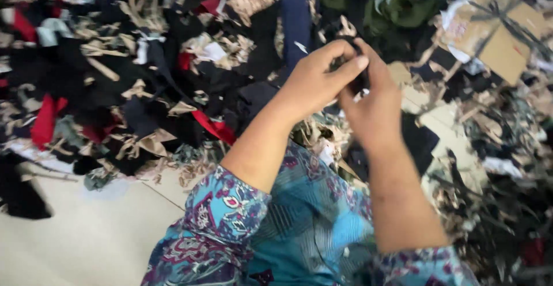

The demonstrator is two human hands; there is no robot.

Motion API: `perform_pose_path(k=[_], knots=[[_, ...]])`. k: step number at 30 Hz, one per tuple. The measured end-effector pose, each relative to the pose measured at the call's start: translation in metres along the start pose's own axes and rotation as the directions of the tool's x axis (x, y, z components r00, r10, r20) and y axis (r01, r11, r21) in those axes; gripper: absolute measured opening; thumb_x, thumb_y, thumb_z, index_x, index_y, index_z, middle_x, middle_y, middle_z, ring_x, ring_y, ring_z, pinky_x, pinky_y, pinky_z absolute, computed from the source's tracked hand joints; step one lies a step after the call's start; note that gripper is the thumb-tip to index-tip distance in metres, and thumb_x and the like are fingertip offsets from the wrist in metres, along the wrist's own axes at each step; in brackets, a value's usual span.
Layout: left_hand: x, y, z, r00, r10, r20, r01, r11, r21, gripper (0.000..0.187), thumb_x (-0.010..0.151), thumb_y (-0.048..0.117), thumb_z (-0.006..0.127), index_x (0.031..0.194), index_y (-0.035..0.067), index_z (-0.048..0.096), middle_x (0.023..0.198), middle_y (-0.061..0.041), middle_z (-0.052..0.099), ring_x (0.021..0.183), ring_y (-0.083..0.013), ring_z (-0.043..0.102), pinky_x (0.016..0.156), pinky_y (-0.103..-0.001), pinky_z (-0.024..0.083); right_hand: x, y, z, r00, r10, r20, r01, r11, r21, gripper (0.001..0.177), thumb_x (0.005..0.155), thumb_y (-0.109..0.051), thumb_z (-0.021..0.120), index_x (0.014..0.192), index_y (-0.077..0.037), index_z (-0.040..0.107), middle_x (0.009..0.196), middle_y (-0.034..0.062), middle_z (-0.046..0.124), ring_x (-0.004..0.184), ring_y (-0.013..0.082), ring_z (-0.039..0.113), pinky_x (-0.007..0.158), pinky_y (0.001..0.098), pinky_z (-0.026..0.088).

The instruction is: Sorting through a large pile of fabric scraps by hand on the floor

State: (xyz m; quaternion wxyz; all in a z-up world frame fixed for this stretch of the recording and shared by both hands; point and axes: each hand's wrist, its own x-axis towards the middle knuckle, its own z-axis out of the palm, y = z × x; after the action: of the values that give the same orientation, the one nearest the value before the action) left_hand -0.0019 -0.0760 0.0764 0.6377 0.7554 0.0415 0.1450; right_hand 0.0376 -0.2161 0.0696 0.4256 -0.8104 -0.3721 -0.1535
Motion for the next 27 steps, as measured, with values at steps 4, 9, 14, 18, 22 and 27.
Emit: perform_pose_path(k=[4, 9, 14, 18, 22, 27], knots=[[0.005, -0.015, 0.048, 0.998, -0.066, -0.013, 0.064, 0.994, -0.092, 0.036, 0.098, 0.055, 0.053, 0.115, 0.03, 0.072, 0.117, -0.007, 0.076, 0.116, -0.0355, 0.07, 0.098, -0.046, 0.058, -0.016, 0.055, -0.056, 0.939, 0.34, -0.044, -0.342, 0.938, -0.053, 0.017, 0.106, -0.018, 0.072, 0.12, -0.01, 0.079, 0.091, 0.0107, 0.073, 0.088, 0.019, 0.069, 0.071, 0.036, 0.052], [0.003, -0.083, 0.13, 0.956, -0.289, -0.054, 0.268, 0.932, -0.245, 0.043, 0.097, 0.044, 0.044, 0.119, 0.022, 0.073, 0.124, -0.002, 0.075, 0.112, -0.0212, 0.071, 0.095, -0.034, 0.05, -0.08, 0.094, -0.141, 0.412, 0.909, 0.064, -0.908, 0.415, -0.055, 0.036, 0.102, -0.038, 0.069, 0.105, -0.002, 0.067, 0.08, 0.0034, 0.058, 0.068, 0.0134, 0.05, 0.06, 0.0324, 0.041], [-0.015, -0.115, 0.16, 0.851, -0.435, 0.295, 0.454, 0.891, 0.004, 0.06, 0.101, 0.052, 0.027, 0.137, 0.017, 0.06, 0.144, -0.011, 0.056, 0.133, -0.0332, 0.054, 0.106, -0.051, 0.045, -0.143, 0.134, -0.154, 0.378, 0.902, 0.207, -0.85, 0.25, 0.463, 0.023, 0.102, -0.015, 0.062, 0.119, -0.002, 0.068, 0.109, 0.0056, 0.068, 0.099, 0.0156, 0.064, 0.082, 0.031, 0.052], [-0.016, -0.156, 0.19, 0.666, -0.662, 0.343, 0.723, 0.687, -0.078, 0.072, 0.101, 0.061, 0.019, 0.128, 0.023, 0.074, 0.131, -0.01, 0.071, 0.123, -0.0257, 0.067, 0.111, -0.04, 0.047, -0.167, 0.164, -0.137, 0.368, 0.909, 0.194, -0.702, 0.135, 0.699, 0.011, 0.1, -0.015, 0.069, 0.111, -0.014, 0.072, 0.094, 0.0121, 0.073, 0.085, 0.0265, 0.076, 0.06, 0.0358, 0.06], [-0.018, -0.146, 0.179, 0.586, -0.698, 0.412, 0.81, 0.526, -0.26, 0.083, 0.104, 0.066, 0.02, 0.139, 0.006, 0.065, 0.128, -0.015, 0.069, 0.114, -0.0235, 0.065, 0.098, -0.034, 0.052, -0.19, 0.222, -0.098, 0.216, 0.947, 0.238, -0.641, -0.046, 0.766, 0.01, 0.099, -0.016, 0.071, 0.107, -0.021, 0.075, 0.109, 0.0075, 0.078, 0.099, 0.0282, 0.077, 0.078, 0.0539, 0.063], [-0.008, -0.221, 0.215, 0.735, -0.594, 0.325, 0.659, 0.74, -0.137, 0.076, 0.085, 0.057, 0.077, 0.136, 0.002, 0.063, 0.128, -0.02, 0.067, 0.107, -0.0309, 0.069, 0.082, -0.041, 0.064, -0.17, 0.223, -0.066, 0.223, 0.936, 0.271, -0.587, -0.093, 0.805, 0.019, 0.098, -0.013, 0.069, 0.115, -0.022, 0.074, 0.112, 0.0113, 0.076, 0.107, 0.034, 0.075, 0.086, 0.0689, 0.057]])
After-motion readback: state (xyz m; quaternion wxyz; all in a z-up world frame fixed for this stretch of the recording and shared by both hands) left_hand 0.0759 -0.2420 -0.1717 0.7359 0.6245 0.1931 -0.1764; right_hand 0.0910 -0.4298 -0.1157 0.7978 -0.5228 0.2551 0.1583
